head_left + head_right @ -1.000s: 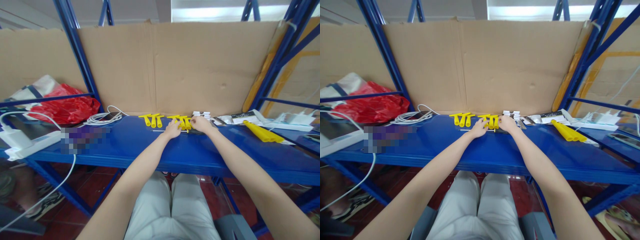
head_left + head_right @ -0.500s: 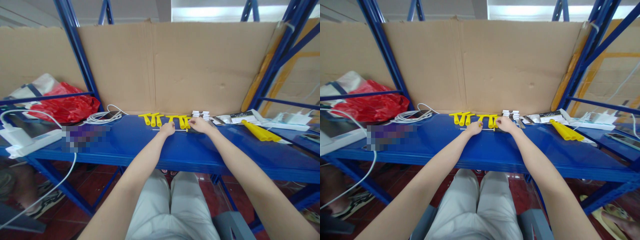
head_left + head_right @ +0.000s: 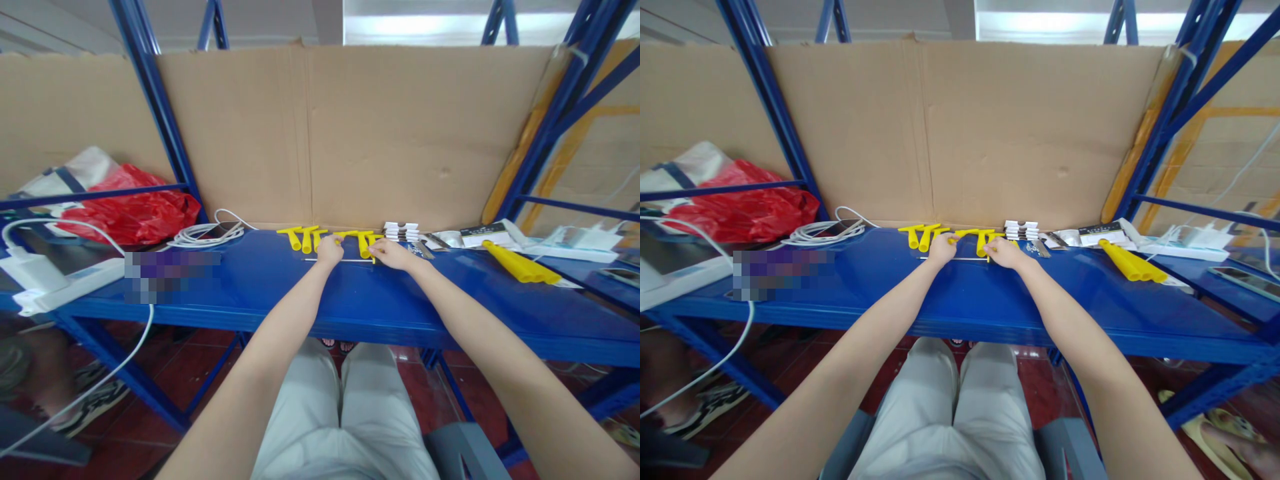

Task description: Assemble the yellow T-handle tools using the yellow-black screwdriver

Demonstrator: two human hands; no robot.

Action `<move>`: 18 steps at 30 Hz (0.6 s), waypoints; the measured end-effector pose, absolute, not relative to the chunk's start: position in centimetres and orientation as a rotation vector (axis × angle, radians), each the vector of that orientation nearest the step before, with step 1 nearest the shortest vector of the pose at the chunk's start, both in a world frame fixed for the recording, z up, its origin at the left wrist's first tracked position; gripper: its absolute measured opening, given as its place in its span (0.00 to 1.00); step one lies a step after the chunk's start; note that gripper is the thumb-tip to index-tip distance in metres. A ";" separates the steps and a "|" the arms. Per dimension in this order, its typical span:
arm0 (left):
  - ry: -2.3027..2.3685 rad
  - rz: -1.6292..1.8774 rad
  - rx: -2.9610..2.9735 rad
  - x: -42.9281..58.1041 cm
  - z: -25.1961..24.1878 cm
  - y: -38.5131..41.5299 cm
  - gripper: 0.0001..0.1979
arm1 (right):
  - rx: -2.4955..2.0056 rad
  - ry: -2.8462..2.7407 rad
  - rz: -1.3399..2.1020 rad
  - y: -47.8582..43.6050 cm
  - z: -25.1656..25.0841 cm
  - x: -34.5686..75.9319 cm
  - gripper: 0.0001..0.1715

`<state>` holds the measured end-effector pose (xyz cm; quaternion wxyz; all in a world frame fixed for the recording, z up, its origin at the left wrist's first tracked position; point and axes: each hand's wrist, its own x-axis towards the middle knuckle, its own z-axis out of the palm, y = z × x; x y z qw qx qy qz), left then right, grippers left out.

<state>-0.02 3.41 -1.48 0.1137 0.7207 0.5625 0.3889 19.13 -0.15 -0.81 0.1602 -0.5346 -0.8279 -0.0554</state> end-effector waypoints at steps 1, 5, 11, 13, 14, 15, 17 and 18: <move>1.641 1.180 2.057 0.0 -1.4 3.4 0.17 | -1.545 -2.366 -0.161 -0.2 -0.8 18.9 0.22; 1.595 1.326 1.842 0.1 -1.2 3.7 0.15 | -1.639 -2.304 -0.146 -0.4 -0.8 18.2 0.20; 1.452 1.424 1.689 0.6 -1.4 4.2 0.14 | -1.705 -2.227 -0.110 -0.4 -1.0 18.0 0.18; 1.430 1.413 1.652 0.8 -1.4 4.2 0.14 | -1.720 -2.193 -0.127 -0.3 -1.1 17.9 0.17; 1.417 1.413 1.629 0.8 -1.4 4.1 0.15 | -1.734 -2.169 -0.133 -0.3 -1.2 17.8 0.17; 1.401 1.418 1.607 0.9 -1.4 4.1 0.15 | -1.749 -2.145 -0.136 -0.3 -1.2 17.6 0.17; 1.372 1.434 1.563 0.9 -1.3 3.9 0.15 | -1.778 -2.107 -0.132 -0.4 -1.3 17.2 0.18; 1.363 1.439 1.545 0.9 -1.3 3.8 0.16 | -1.785 -2.099 -0.127 -0.4 -1.3 17.0 0.18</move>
